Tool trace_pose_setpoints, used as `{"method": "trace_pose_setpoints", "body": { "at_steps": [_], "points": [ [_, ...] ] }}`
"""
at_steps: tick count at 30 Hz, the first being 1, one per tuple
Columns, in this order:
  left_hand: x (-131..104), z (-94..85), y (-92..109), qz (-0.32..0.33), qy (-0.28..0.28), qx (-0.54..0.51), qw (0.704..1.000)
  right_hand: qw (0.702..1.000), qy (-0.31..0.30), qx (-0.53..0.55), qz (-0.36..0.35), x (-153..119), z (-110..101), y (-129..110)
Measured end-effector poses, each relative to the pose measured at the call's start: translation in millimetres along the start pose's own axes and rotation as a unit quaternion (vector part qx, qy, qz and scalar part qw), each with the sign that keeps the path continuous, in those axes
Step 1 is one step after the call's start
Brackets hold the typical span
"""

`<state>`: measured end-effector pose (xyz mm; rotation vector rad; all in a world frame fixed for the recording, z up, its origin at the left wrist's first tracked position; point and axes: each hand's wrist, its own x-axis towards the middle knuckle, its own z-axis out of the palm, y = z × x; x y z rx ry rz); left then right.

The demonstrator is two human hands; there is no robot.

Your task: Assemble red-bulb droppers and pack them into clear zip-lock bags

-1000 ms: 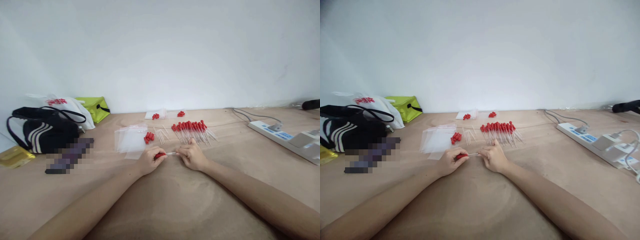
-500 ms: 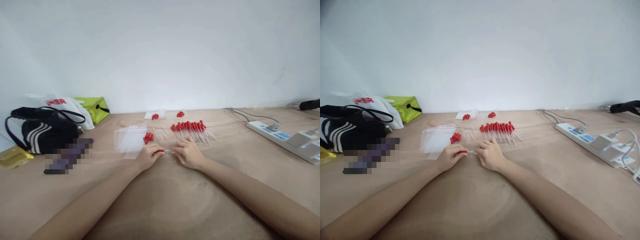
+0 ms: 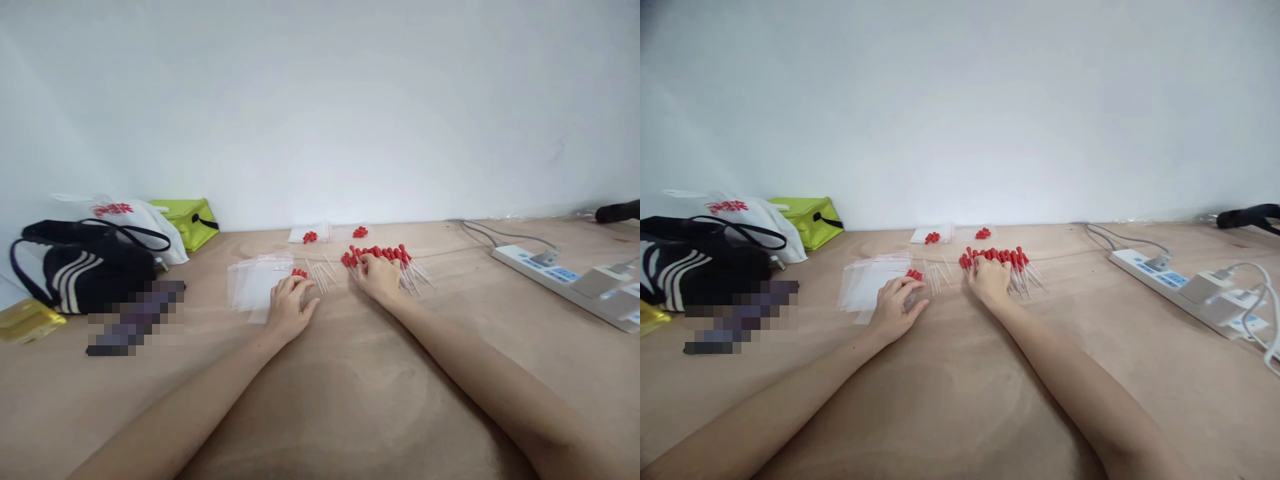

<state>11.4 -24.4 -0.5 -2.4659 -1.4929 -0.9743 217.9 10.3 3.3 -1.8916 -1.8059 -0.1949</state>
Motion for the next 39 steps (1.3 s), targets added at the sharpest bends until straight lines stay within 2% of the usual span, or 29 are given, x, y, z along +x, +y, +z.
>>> {"method": "trace_pose_setpoints", "body": {
  "at_steps": [5,8,12,17,25,33,39],
  "points": [
    [-0.6,0.1,0.5,-0.025,0.005,0.012,1.000,0.999,-0.014,-0.027,0.013,7.8,10.0,-6.7],
    [0.3,-0.2,0.9,-0.047,0.011,0.022,0.999,1.000,-0.001,-0.025,0.006,5.8,11.5,-7.4],
    [5.3,-1.7,-3.7,-0.090,0.018,0.043,0.995,1.000,0.013,-0.014,-0.024,1.2,10.8,-13.3],
    [13.0,-3.1,-17.1,-0.134,0.001,0.076,0.988,0.997,-0.021,0.013,-0.072,-3.6,15.2,-34.7],
    [16.2,-0.2,-32.8,-0.142,-0.024,0.038,0.989,0.998,-0.058,-0.014,-0.032,1.5,25.1,-60.2],
    [17.7,-0.2,-33.7,-0.160,-0.039,0.014,0.986,0.995,-0.090,-0.023,-0.030,0.1,23.9,-63.6],
    [14.5,0.3,-37.9,-0.159,0.002,-0.031,0.987,0.999,-0.037,0.011,-0.035,-12.8,15.7,-49.2]
  ]
}}
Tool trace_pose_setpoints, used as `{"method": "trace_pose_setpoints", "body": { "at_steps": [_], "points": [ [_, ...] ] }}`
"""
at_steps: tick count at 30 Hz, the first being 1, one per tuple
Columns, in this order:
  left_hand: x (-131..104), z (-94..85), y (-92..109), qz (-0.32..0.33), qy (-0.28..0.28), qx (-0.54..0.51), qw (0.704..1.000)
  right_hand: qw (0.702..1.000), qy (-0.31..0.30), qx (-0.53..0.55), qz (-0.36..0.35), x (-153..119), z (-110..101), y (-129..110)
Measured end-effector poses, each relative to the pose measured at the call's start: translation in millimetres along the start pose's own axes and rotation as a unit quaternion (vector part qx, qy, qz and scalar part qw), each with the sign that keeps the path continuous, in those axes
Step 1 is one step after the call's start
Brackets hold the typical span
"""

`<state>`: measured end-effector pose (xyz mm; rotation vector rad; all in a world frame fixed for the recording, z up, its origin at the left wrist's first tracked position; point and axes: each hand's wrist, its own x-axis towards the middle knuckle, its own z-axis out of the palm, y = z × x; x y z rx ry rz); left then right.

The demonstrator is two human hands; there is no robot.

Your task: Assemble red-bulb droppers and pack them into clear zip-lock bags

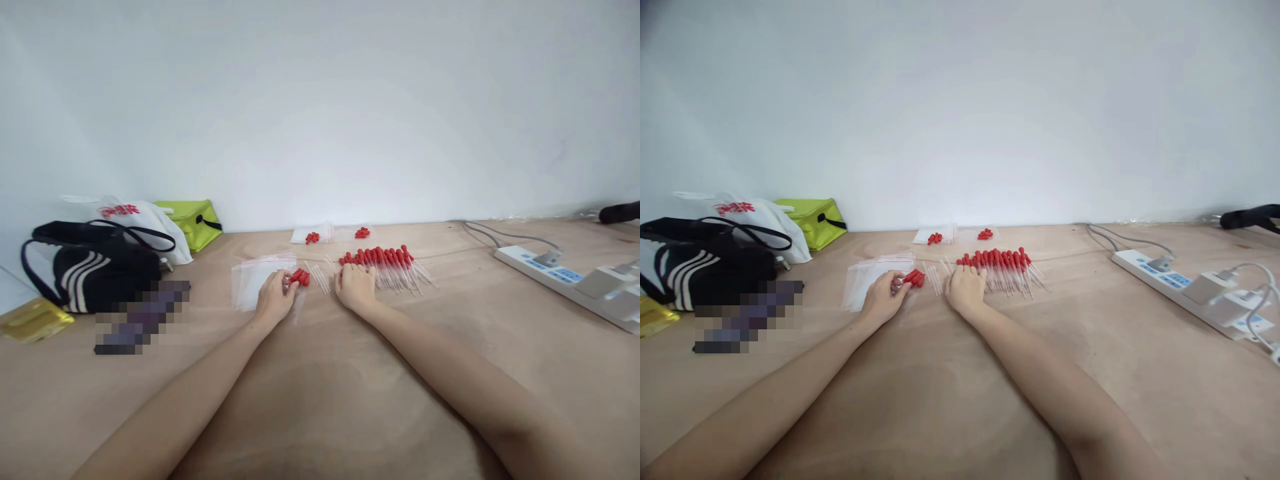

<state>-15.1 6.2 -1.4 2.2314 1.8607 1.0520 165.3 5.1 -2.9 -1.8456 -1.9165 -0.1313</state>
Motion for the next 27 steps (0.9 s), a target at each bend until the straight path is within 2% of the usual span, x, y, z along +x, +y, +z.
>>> {"method": "trace_pose_setpoints", "body": {
  "at_steps": [3,7,9,11,13,16,18,21,27],
  "points": [
    [0.5,-1.2,-6.2,0.003,0.041,-0.016,0.999,0.998,0.030,0.052,-0.033,-12.9,-3.9,14.9],
    [2.0,-3.3,-12.5,0.007,0.173,-0.032,0.984,0.979,0.048,0.151,-0.127,-32.4,-6.9,42.5],
    [-0.7,-3.9,-9.3,0.022,0.199,-0.059,0.978,0.968,0.053,0.179,-0.166,-41.1,-9.5,56.8],
    [-7.8,-3.8,-0.2,0.063,0.147,-0.099,0.982,0.966,0.049,0.177,-0.183,-47.6,-13.1,68.7],
    [-18.1,-3.2,12.9,0.132,0.037,-0.121,0.983,0.970,0.041,0.160,-0.180,-50.9,-16.8,76.5],
    [-32.5,-2.0,31.5,0.242,-0.093,-0.110,0.959,0.976,0.038,0.145,-0.156,-50.5,-20.5,79.5],
    [-37.4,-0.9,38.6,0.268,-0.144,-0.100,0.947,0.978,0.035,0.144,-0.148,-48.6,-21.5,77.4],
    [-36.8,1.7,41.4,0.245,-0.161,-0.086,0.952,0.978,0.024,0.144,-0.151,-46.4,-22.5,72.4],
    [-31.6,5.6,43.2,0.192,-0.122,-0.098,0.969,0.974,-0.004,0.138,-0.182,-48.5,-26.6,63.7]
  ]
}}
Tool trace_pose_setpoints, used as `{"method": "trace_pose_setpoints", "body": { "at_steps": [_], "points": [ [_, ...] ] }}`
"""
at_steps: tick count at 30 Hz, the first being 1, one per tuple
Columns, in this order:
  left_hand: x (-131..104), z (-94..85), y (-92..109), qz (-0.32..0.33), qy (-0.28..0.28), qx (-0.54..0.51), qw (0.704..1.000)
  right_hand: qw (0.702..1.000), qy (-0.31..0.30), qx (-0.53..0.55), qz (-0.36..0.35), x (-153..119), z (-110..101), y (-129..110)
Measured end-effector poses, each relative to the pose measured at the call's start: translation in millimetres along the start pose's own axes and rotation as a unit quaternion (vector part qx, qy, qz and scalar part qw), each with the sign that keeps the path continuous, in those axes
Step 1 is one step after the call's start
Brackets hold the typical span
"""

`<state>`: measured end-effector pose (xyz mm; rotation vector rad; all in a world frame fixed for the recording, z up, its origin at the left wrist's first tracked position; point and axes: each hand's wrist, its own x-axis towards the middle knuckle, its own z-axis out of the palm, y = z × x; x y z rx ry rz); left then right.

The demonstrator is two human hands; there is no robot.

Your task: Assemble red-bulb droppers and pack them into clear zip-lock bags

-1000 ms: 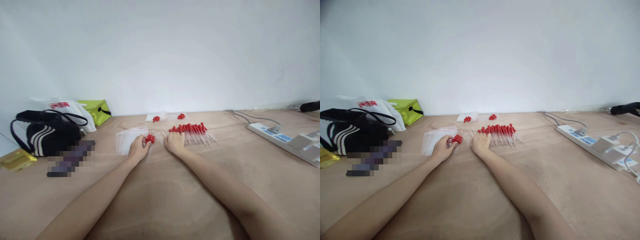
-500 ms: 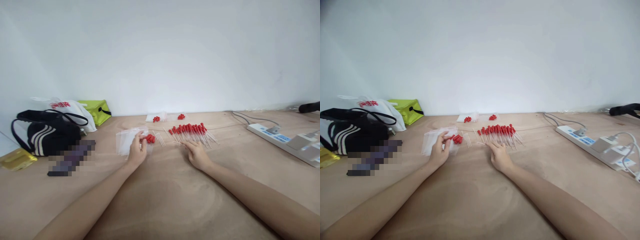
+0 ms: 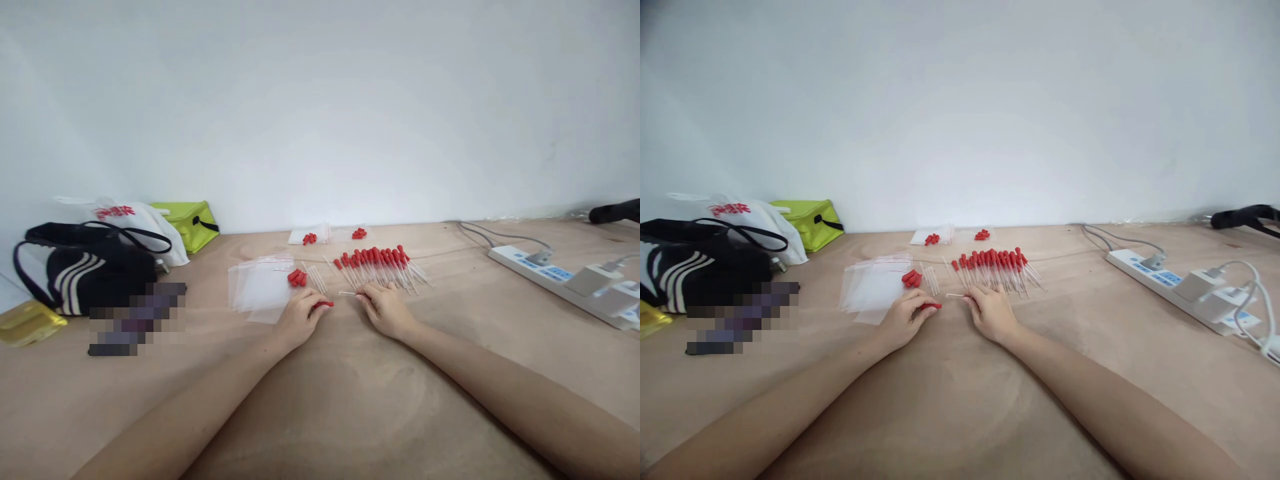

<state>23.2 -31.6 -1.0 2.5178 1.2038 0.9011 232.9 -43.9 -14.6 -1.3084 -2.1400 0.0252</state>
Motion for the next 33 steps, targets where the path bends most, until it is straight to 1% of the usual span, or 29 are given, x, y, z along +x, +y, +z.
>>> {"method": "trace_pose_setpoints", "body": {
  "at_steps": [5,9,13,19,23,25,29,33],
  "points": [
    [-0.4,-0.2,2.5,-0.016,-0.001,-0.023,1.000,0.999,-0.014,0.010,-0.030,-0.9,-1.3,-6.9],
    [-0.4,-0.3,3.0,-0.008,-0.005,-0.035,0.999,0.999,-0.015,0.016,-0.030,-0.3,-1.2,-9.0],
    [0.6,-1.1,5.0,0.000,-0.003,-0.069,0.998,0.999,-0.025,0.028,-0.037,0.5,-1.4,-9.1],
    [0.9,-4.0,7.9,0.000,-0.038,-0.109,0.993,0.996,-0.040,0.053,-0.064,1.6,-2.7,-6.6],
    [0.2,-5.4,8.1,0.019,-0.062,-0.115,0.991,0.994,-0.052,0.028,-0.096,2.0,-3.3,-4.6],
    [0.0,-5.5,7.8,0.015,-0.062,-0.111,0.992,0.994,-0.047,0.013,-0.101,1.8,-3.0,-4.9],
    [0.0,-4.8,6.4,-0.001,-0.052,-0.114,0.992,0.996,-0.026,0.001,-0.089,1.0,-1.9,-7.9],
    [0.0,-4.6,6.0,-0.002,-0.041,-0.116,0.992,0.996,-0.024,0.001,-0.086,0.6,-2.1,-11.3]
  ]
}}
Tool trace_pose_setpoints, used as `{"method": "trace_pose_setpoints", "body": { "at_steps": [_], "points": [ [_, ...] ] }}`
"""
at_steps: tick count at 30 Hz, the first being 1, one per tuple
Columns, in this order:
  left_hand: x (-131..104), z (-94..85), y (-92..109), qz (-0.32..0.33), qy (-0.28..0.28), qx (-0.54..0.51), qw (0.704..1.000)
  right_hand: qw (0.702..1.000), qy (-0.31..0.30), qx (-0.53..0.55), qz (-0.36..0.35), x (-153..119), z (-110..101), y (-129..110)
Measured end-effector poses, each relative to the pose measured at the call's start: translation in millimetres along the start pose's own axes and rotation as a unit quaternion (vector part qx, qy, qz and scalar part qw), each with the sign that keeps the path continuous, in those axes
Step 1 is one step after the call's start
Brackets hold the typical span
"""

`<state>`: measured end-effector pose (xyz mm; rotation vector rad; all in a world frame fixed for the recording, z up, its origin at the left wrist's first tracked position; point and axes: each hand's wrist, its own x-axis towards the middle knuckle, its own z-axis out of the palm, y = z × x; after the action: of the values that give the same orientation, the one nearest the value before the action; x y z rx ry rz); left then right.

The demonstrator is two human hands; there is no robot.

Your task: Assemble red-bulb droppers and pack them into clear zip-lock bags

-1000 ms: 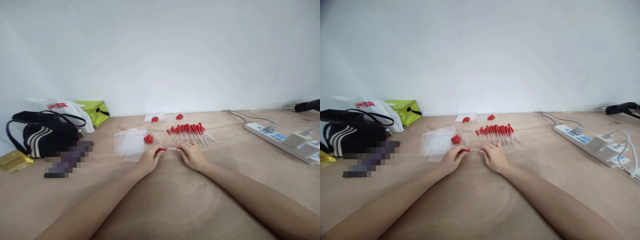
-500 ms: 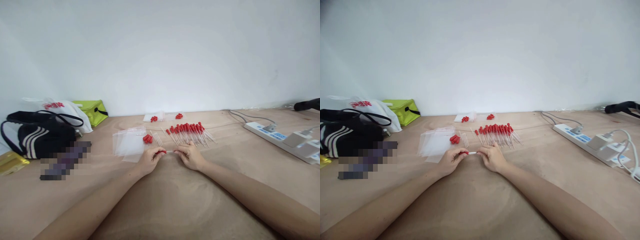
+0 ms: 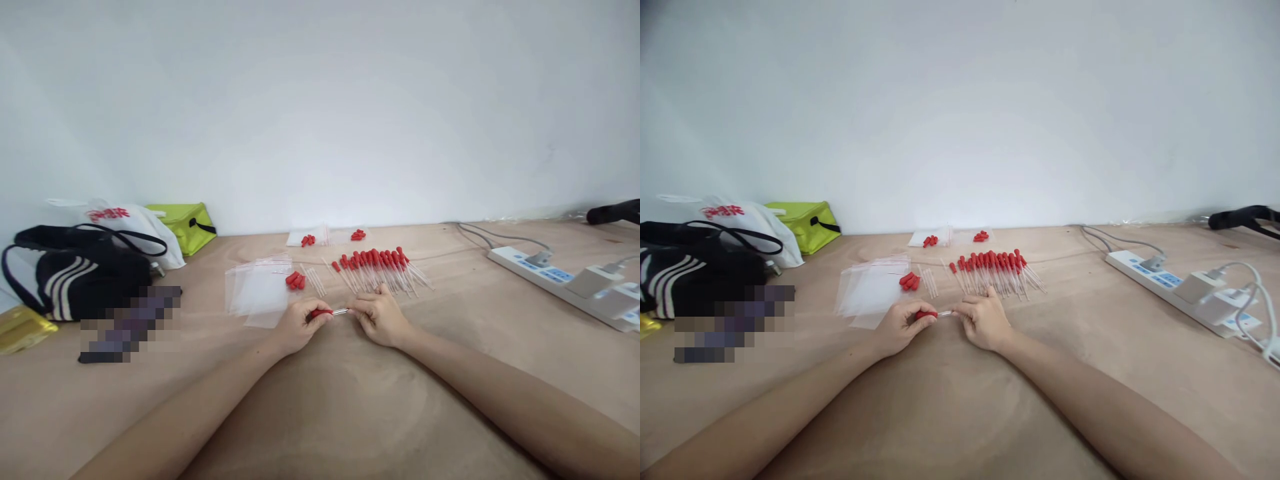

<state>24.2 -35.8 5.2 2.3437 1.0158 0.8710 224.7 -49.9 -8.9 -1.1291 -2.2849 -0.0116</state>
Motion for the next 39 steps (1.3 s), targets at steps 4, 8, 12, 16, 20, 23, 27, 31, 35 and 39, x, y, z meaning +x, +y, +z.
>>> {"method": "trace_pose_setpoints", "body": {
  "at_steps": [4,8,12,16,20,23,27,31,35,39],
  "points": [
    [-0.9,-0.7,2.0,0.018,0.006,0.005,1.000,1.000,0.005,0.004,-0.004,-0.3,-0.1,-2.7],
    [-2.0,-0.4,3.5,0.027,0.016,0.022,0.999,1.000,0.012,0.007,-0.004,-0.9,2.1,-7.1],
    [-1.8,1.4,3.6,0.041,0.023,0.040,0.998,1.000,0.007,0.005,-0.003,-0.1,4.8,-12.6],
    [-1.6,1.4,2.3,0.045,0.033,0.047,0.997,1.000,0.001,0.001,-0.002,1.8,3.7,-14.2],
    [-3.3,-3.4,-2.0,0.029,0.027,0.026,0.999,1.000,-0.014,0.018,-0.012,2.5,-2.0,-7.9],
    [-4.2,-6.6,-4.9,0.005,0.023,0.016,1.000,1.000,-0.019,0.010,-0.016,1.5,-3.8,-1.7],
    [-4.4,-5.5,-4.7,0.017,0.026,0.042,0.999,1.000,-0.002,-0.010,-0.025,-0.2,0.1,-0.2],
    [-5.0,-2.2,-3.5,0.050,0.033,0.054,0.997,1.000,0.012,-0.002,-0.022,-1.5,3.4,-3.0],
    [-5.2,-0.4,-3.4,0.063,0.021,0.045,0.997,1.000,0.014,0.005,-0.027,-1.7,4.7,-4.0],
    [-3.6,-0.7,-4.9,0.049,0.030,0.017,0.998,1.000,0.006,0.005,-0.018,1.6,4.0,-7.2]
  ]
}}
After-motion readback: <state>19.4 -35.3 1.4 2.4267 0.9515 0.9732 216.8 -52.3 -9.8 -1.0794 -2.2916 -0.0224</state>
